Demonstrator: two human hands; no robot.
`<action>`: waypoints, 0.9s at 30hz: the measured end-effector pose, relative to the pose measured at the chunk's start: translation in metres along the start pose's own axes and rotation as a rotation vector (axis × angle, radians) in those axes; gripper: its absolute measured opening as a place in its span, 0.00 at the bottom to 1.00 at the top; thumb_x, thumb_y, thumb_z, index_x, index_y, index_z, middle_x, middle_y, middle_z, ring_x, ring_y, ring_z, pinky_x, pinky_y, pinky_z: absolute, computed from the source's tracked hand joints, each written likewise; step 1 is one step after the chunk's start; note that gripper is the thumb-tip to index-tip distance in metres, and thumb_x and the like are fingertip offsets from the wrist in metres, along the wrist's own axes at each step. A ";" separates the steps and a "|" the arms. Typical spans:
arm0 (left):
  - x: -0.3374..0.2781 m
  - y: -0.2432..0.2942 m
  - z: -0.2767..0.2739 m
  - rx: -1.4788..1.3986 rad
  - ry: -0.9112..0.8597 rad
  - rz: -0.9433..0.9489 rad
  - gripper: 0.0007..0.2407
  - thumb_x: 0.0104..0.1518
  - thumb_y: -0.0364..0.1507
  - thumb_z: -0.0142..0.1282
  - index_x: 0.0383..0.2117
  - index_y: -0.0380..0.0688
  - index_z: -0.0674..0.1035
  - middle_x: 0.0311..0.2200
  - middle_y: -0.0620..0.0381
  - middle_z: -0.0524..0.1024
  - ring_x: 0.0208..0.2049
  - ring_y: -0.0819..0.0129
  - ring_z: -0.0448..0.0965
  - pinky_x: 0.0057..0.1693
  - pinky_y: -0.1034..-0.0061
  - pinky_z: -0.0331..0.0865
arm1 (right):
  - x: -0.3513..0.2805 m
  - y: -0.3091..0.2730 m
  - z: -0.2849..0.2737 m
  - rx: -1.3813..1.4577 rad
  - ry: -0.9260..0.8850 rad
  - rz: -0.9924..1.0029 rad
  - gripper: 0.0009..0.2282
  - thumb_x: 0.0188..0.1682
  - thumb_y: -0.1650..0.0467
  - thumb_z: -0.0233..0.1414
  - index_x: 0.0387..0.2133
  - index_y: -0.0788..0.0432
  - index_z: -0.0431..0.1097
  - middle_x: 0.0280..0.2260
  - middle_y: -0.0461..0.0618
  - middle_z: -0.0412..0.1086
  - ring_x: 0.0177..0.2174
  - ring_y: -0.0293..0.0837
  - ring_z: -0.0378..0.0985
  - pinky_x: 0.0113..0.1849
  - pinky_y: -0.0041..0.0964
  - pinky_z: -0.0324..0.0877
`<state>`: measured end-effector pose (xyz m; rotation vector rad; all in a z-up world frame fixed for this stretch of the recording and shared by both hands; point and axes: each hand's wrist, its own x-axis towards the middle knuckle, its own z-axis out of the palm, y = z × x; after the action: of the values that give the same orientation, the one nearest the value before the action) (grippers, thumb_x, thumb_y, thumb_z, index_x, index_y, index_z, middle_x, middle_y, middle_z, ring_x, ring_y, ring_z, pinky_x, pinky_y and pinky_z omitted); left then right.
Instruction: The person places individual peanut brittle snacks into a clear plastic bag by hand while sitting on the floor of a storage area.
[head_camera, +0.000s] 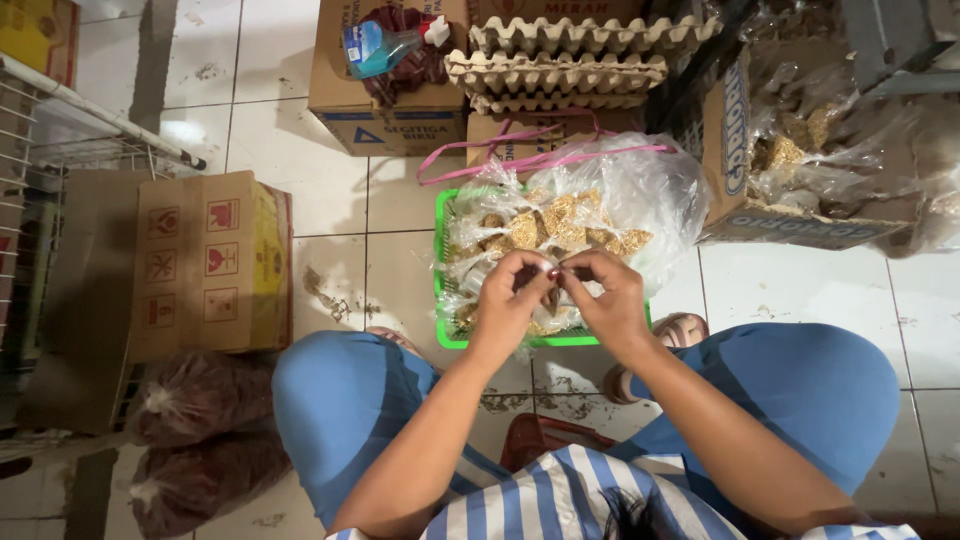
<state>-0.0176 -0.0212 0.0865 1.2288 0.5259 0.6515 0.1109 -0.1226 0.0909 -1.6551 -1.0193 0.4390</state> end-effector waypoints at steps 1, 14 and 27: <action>0.000 -0.006 -0.003 -0.023 0.036 -0.072 0.02 0.63 0.22 0.55 0.39 0.38 0.76 0.30 0.61 0.75 0.28 0.77 0.74 0.34 0.81 0.68 | -0.002 0.001 0.002 -0.025 -0.005 -0.040 0.05 0.47 0.79 0.59 0.36 0.64 0.75 0.35 0.49 0.76 0.35 0.37 0.80 0.39 0.30 0.76; 0.000 -0.035 -0.013 0.113 -0.027 -0.055 0.08 0.62 0.19 0.52 0.46 0.36 0.74 0.32 0.61 0.75 0.32 0.79 0.75 0.39 0.81 0.71 | -0.001 0.017 -0.007 0.088 -0.132 -0.008 0.09 0.47 0.80 0.60 0.40 0.60 0.80 0.38 0.49 0.78 0.38 0.39 0.78 0.39 0.32 0.73; -0.011 0.011 -0.001 0.465 -0.082 0.289 0.14 0.57 0.16 0.55 0.48 0.40 0.75 0.47 0.52 0.73 0.46 0.62 0.79 0.51 0.72 0.76 | 0.002 0.024 0.001 0.100 -0.017 0.053 0.07 0.47 0.78 0.60 0.39 0.64 0.76 0.38 0.49 0.76 0.38 0.38 0.74 0.43 0.32 0.66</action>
<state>-0.0276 -0.0263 0.0974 1.7854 0.4469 0.7412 0.1209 -0.1211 0.0694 -1.5941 -0.9525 0.5321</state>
